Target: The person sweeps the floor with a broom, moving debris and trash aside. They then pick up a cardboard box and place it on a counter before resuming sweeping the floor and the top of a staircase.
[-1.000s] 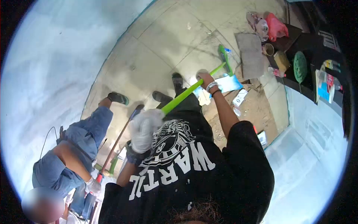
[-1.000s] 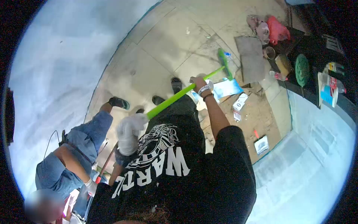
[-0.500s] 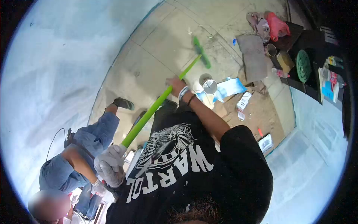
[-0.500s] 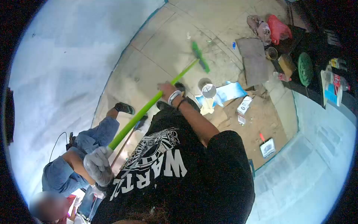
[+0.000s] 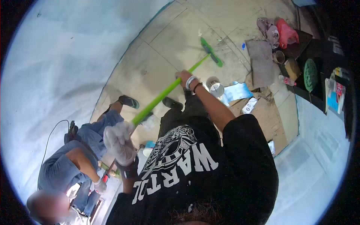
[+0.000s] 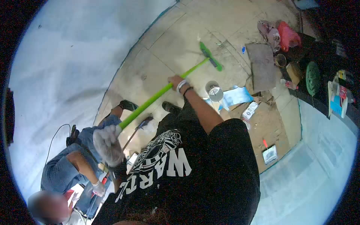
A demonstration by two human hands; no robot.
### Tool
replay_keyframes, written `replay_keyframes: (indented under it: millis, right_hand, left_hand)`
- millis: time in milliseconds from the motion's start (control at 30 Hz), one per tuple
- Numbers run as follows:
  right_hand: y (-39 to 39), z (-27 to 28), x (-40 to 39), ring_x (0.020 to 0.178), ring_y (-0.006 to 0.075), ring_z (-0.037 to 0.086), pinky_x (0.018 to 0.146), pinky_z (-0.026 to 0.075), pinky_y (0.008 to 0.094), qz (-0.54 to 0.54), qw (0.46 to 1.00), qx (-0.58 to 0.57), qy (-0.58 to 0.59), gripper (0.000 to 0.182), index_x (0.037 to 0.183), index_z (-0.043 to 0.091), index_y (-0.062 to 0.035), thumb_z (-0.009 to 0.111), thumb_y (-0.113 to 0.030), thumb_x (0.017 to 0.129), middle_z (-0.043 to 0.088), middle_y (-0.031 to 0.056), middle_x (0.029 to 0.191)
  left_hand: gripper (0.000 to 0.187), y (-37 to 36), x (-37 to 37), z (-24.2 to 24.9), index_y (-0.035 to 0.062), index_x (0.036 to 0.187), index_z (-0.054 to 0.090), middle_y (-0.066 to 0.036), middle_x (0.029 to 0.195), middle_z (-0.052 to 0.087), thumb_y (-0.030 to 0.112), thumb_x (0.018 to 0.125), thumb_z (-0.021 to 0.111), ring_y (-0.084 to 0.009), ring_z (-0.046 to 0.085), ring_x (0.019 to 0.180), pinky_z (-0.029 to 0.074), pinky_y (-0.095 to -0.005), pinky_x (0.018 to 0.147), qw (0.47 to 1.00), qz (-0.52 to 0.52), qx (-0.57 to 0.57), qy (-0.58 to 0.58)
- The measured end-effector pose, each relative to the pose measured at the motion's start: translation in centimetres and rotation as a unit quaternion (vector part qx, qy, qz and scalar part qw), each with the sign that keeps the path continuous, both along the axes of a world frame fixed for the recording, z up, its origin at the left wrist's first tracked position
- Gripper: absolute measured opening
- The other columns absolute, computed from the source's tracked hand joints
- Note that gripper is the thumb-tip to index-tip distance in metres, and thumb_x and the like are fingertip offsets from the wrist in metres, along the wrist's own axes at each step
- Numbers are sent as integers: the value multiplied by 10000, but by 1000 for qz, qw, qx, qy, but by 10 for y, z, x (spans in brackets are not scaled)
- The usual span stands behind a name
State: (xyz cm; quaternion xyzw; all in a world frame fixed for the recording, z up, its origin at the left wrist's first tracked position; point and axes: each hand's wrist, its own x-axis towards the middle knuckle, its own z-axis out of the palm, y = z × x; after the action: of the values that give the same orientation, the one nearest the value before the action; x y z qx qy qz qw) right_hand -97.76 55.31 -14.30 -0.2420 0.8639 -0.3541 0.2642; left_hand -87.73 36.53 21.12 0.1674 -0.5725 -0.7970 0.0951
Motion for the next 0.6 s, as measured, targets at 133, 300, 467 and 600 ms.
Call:
replay_keyframes:
  millis: [133, 300, 467, 600]
  right_hand:
    - [-4, -8, 53, 806, 336, 541, 734, 443, 419, 14, 999, 26, 14, 215, 830, 547, -113, 600, -94, 623, 582, 112, 808]
    - [53, -84, 19, 742, 339, 565, 690, 444, 421, -4, 995, 95, 37, 99, 709, 561, -76, 574, -163, 663, 594, 131, 752]
    - [58, 36, 25, 862, 319, 563, 727, 462, 409, 72, 991, 102, 49, 192, 889, 585, -73, 553, -158, 719, 591, 162, 827]
    - [10, -12, 106, 754, 353, 520, 689, 435, 421, -35, 995, -50, 76, 159, 751, 537, -59, 597, -129, 621, 561, 144, 743]
  left_hand:
    - [330, -9, 43, -4, 89, 647, 396, 26, 527, 304, 294, 904, 433, -120, 359, 537, 365, -306, 573, 999, 10, -43, -8]
    - [246, 16, 56, -85, 49, 760, 471, -44, 660, 495, 239, 908, 424, -146, 448, 612, 401, -326, 811, 985, 45, -12, -168]
    - [199, 6, 58, -21, 9, 702, 517, -66, 720, 531, 82, 840, 394, -174, 509, 707, 404, -328, 831, 966, -212, -82, -126]
    - [210, 8, 55, 46, -19, 1009, 531, -84, 991, 556, 43, 812, 487, -191, 521, 940, 393, -323, 873, 941, -113, -50, -316]
